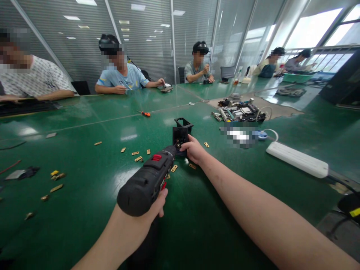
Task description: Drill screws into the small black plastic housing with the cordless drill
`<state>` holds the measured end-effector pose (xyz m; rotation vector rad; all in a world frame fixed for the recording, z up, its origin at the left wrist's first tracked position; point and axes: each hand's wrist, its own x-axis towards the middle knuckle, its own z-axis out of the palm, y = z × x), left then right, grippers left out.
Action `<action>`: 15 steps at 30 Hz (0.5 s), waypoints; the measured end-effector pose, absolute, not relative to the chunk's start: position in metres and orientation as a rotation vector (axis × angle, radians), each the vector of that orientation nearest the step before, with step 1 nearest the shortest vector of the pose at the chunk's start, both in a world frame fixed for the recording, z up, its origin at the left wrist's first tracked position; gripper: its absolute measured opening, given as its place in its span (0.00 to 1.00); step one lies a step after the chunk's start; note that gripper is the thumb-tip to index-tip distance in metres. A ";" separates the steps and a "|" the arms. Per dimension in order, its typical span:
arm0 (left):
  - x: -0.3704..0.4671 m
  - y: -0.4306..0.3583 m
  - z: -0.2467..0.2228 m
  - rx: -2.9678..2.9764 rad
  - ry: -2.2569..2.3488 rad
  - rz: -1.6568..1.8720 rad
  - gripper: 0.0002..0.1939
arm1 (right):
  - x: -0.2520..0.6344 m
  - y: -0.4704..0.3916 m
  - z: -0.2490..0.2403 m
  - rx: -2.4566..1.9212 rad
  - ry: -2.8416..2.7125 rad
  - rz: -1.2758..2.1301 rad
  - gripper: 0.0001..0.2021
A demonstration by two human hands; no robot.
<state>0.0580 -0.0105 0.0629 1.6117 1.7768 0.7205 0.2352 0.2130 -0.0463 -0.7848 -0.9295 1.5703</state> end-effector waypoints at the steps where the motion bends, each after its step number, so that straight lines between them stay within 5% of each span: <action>1: 0.059 -0.011 0.064 1.605 1.779 0.720 0.26 | 0.235 0.213 -0.046 -0.787 -0.932 1.568 0.25; 15: 0.055 -0.008 0.053 1.620 1.744 0.736 0.27 | 0.235 0.212 -0.045 -0.792 -0.928 1.544 0.23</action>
